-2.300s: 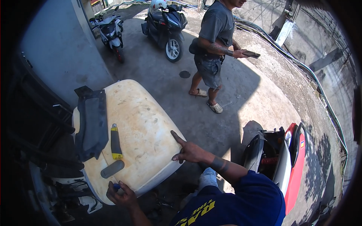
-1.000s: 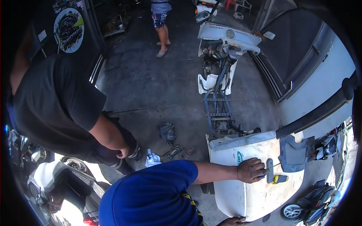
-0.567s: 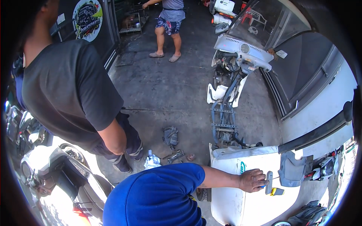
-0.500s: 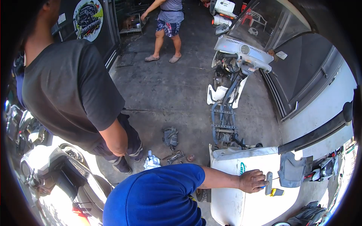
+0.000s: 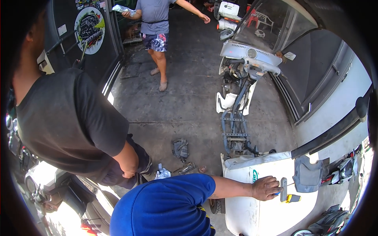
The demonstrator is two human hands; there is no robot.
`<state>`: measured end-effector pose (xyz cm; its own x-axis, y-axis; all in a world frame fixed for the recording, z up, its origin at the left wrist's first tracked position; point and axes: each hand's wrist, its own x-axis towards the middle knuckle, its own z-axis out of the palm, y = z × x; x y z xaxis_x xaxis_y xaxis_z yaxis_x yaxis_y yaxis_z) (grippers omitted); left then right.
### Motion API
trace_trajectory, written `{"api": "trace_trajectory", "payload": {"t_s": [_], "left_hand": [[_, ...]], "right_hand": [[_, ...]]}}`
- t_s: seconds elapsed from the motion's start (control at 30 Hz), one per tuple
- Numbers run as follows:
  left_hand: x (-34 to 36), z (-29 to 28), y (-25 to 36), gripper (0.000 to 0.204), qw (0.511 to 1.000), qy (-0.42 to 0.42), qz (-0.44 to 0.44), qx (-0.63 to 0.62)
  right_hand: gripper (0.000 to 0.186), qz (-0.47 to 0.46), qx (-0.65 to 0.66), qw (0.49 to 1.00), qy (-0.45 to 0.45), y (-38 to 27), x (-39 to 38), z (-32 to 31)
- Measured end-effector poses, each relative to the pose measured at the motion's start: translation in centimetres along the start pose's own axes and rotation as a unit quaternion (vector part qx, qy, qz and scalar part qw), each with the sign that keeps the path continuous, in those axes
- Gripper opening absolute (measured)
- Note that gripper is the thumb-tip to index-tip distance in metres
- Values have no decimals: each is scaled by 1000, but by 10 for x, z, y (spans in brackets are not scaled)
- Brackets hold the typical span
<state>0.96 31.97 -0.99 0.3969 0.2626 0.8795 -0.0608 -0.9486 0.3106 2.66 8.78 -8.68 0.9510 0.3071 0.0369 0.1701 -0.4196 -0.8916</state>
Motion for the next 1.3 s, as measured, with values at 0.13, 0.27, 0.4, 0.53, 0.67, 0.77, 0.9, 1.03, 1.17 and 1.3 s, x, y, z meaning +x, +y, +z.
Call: {"api": "trace_trajectory", "payload": {"t_s": [0.13,0.27,0.4,0.53,0.67,0.77,0.9,1.03,1.17,1.3], "left_hand": [[0,0,0,46,1000,-11,7,3],[-1,0,-2,50,1000,-22,3,-2],[-2,1,-2,48,999,-26,-8,-19],[-1,1,-2,49,999,-31,-4,-13],[-1,0,-2,50,1000,-21,0,-13],[0,-1,-3,51,1000,2,6,-15],[4,-4,-3,57,1000,24,1,-18],[8,-6,-2,43,1000,-2,-26,3],[12,-7,0,40,999,-32,-30,10],[13,-2,-3,40,999,-47,-5,24]], "right_hand": [[85,26,14,999,-18,8,6,0],[87,68,32,997,-34,18,9,1],[89,113,46,991,-52,30,13,-3],[91,163,56,983,-70,50,15,-10],[92,225,70,969,-77,81,14,-22],[94,275,80,955,-83,107,10,-43],[95,351,94,926,-106,127,-2,-78],[102,326,63,928,-170,132,-6,-93],[95,249,37,945,-208,140,-2,-101],[73,181,77,965,-175,150,6,-100]]}}
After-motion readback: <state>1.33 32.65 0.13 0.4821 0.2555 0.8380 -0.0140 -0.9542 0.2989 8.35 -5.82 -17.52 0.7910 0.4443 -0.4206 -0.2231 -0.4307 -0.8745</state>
